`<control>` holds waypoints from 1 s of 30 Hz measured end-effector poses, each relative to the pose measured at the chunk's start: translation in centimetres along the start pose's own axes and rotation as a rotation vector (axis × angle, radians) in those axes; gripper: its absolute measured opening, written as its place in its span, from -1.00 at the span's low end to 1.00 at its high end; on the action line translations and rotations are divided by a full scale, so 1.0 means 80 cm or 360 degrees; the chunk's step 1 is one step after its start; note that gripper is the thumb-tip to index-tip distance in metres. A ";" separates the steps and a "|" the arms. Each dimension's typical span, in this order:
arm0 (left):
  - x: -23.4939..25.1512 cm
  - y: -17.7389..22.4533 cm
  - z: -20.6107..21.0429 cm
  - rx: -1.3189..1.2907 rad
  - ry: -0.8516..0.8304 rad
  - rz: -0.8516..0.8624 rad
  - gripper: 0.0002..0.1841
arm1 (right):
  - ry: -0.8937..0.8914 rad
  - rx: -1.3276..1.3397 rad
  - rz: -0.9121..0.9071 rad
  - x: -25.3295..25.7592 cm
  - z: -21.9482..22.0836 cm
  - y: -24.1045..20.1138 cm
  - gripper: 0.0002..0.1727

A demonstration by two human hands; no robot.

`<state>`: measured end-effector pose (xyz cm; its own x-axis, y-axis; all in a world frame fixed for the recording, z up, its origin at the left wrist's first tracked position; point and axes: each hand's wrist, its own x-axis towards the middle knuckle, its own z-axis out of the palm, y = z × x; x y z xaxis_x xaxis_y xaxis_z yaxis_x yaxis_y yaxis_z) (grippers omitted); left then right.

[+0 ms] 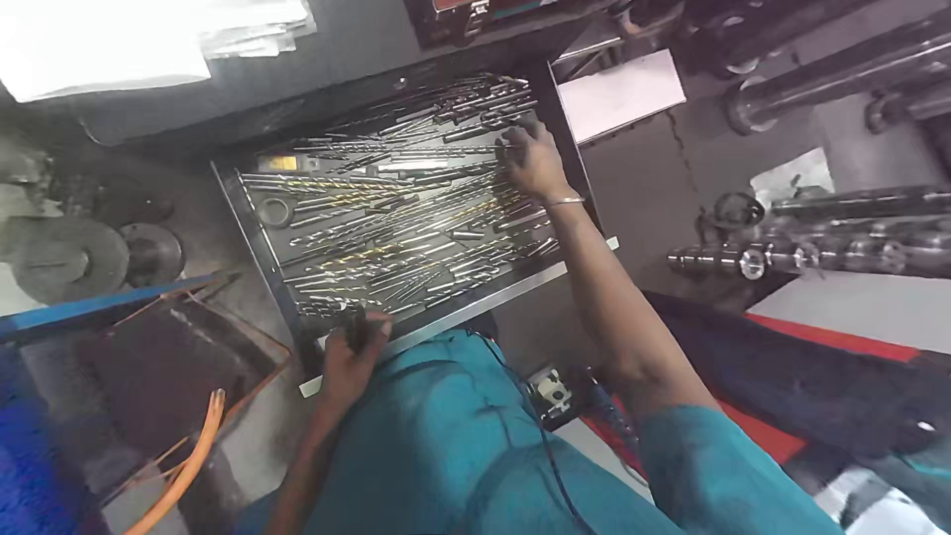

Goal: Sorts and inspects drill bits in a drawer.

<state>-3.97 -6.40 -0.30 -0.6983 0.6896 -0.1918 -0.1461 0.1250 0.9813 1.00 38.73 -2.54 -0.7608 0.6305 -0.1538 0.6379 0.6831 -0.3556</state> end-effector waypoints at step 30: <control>-0.002 0.000 -0.006 -0.0084 -0.0303 0.0080 -0.81 | -0.0092 0.0011 -0.0784 -0.041 0.113 -0.188 -0.56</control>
<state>-4.17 -6.85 -0.30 -0.5615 0.8170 -0.1317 -0.1546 0.0528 0.9866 -7.18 23.05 -4.98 -0.9772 0.2115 -0.0168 0.2000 0.8921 -0.4051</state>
